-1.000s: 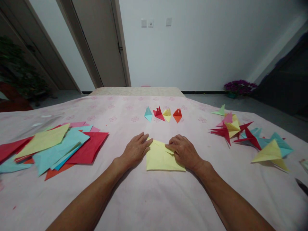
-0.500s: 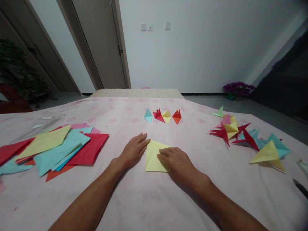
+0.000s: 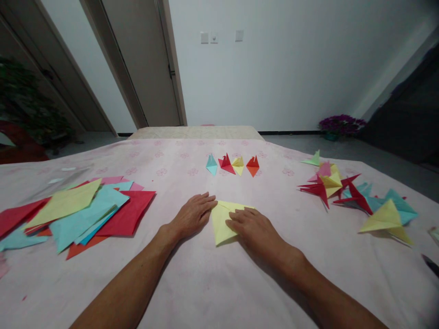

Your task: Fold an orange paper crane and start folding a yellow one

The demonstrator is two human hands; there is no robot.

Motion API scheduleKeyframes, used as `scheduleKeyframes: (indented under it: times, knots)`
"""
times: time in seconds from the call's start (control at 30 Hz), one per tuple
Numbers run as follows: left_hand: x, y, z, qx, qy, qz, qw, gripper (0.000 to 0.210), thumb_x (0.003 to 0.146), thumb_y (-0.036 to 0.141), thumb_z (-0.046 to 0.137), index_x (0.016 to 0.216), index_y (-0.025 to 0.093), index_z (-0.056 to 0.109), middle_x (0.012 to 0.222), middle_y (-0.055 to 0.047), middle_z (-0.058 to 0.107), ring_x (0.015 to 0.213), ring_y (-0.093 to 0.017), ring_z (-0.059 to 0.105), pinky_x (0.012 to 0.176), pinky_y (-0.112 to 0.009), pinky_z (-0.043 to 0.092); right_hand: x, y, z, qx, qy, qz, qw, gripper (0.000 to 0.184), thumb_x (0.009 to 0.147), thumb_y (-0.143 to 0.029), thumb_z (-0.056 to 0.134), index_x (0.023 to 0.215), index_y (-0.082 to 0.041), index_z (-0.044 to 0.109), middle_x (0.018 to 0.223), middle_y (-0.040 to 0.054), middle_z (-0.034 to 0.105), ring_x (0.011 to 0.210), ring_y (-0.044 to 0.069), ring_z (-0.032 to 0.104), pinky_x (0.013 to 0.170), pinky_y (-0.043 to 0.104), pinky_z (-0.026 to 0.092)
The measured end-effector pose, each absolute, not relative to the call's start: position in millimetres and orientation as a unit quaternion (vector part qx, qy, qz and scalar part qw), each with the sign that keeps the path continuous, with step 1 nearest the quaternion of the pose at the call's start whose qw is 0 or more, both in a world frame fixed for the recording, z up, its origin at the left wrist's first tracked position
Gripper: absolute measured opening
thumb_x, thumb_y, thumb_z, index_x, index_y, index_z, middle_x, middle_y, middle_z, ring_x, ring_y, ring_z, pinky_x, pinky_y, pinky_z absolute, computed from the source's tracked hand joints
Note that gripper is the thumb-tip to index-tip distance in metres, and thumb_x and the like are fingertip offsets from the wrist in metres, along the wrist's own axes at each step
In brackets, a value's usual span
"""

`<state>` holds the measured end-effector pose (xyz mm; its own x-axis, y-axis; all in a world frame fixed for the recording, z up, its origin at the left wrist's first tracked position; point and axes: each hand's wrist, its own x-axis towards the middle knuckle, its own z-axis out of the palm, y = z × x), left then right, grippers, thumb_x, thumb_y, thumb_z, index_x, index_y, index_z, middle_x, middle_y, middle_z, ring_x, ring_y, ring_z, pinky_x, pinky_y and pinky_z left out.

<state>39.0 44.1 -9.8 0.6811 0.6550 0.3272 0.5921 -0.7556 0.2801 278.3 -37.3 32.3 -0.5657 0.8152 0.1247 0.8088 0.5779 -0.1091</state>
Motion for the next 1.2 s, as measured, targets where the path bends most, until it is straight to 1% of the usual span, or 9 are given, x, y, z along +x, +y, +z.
scheduleKeyframes:
  times: [0.13,0.33,0.5,0.67,0.77,0.87,0.97,1.1,1.2]
  knots:
    - [41,43,-9,0.914,0.344,0.206,0.068,0.041,0.095,0.027,0.052,0.134,0.020,0.056,0.139,-0.009,0.058,0.135,-0.025,0.046,0.112,-0.045,0.039,315,-10,36,-0.378,-0.916,-0.008,0.133,0.041,0.084,-0.003,0.054,0.112,-0.028,0.070,0.121,0.0035,0.070,0.117,0.021,0.060,0.114,0.047,0.030]
    - [56,42,-13,0.895,0.376,0.231,0.063,0.031,0.095,0.028,0.053,0.123,0.023,0.064,0.128,-0.007,0.065,0.120,-0.023,0.058,0.103,-0.041,0.047,335,-6,27,-0.414,-0.896,0.002,0.160,0.055,0.072,-0.002,0.054,0.120,-0.024,0.066,0.124,0.0065,0.068,0.116,0.021,0.060,0.111,0.045,0.033]
    - [60,42,-13,0.888,0.381,0.248,0.065,0.025,0.094,0.027,0.055,0.116,0.024,0.068,0.120,-0.006,0.068,0.110,-0.022,0.061,0.097,-0.038,0.050,314,-20,26,-0.446,-0.879,0.019,0.167,0.049,0.079,-0.015,0.059,0.127,-0.023,0.062,0.123,0.0080,0.068,0.114,0.025,0.059,0.106,0.044,0.035]
    - [60,55,-8,0.882,0.372,0.267,0.115,0.015,0.092,0.026,0.061,0.100,0.024,0.073,0.106,-0.005,0.071,0.096,-0.019,0.063,0.085,-0.031,0.051,306,-21,22,-0.520,-0.823,0.052,0.222,0.018,0.088,-0.030,0.059,0.097,-0.025,0.073,0.108,0.0042,0.073,0.102,0.022,0.063,0.093,0.035,0.041]
    - [63,64,-6,0.871,0.381,0.278,0.141,0.011,0.090,0.026,0.063,0.090,0.023,0.073,0.095,-0.003,0.070,0.090,-0.018,0.062,0.080,-0.030,0.049,305,-16,19,-0.589,-0.766,0.080,0.246,0.025,0.092,-0.033,0.053,0.077,-0.022,0.069,0.089,0.0038,0.072,0.087,0.019,0.062,0.078,0.029,0.043]
    - [64,69,-7,0.859,0.392,0.290,0.157,0.010,0.089,0.025,0.064,0.086,0.023,0.073,0.093,-0.003,0.069,0.090,-0.018,0.061,0.081,-0.030,0.047,307,-9,15,-0.632,-0.723,0.111,0.254,0.036,0.092,-0.038,0.049,0.062,-0.020,0.055,0.072,0.0025,0.064,0.077,0.018,0.058,0.068,0.027,0.039]
    - [63,72,-10,0.853,0.397,0.292,0.170,0.007,0.087,0.028,0.067,0.087,0.024,0.074,0.095,-0.002,0.069,0.091,-0.018,0.060,0.082,-0.030,0.046,311,-4,12,-0.643,-0.704,0.151,0.261,0.040,0.091,-0.041,0.048,0.057,-0.020,0.047,0.064,0.0005,0.058,0.069,0.016,0.054,0.062,0.026,0.035]
    - [62,73,-10,0.859,0.382,0.288,0.181,0.011,0.082,0.033,0.074,0.089,0.026,0.074,0.100,-0.001,0.069,0.093,-0.019,0.059,0.083,-0.031,0.046,315,-1,12,-0.674,-0.662,0.194,0.265,0.043,0.090,-0.046,0.049,0.056,-0.020,0.048,0.057,-0.0018,0.052,0.055,0.013,0.048,0.053,0.026,0.029]
    - [63,71,-8,0.865,0.378,0.285,0.166,0.008,0.084,0.030,0.071,0.089,0.025,0.075,0.100,-0.002,0.070,0.092,-0.019,0.060,0.082,-0.032,0.046,317,-2,13,-0.629,-0.704,0.175,0.279,0.037,0.089,-0.038,0.051,0.057,-0.020,0.053,0.062,-0.0010,0.057,0.064,0.015,0.052,0.059,0.026,0.034]
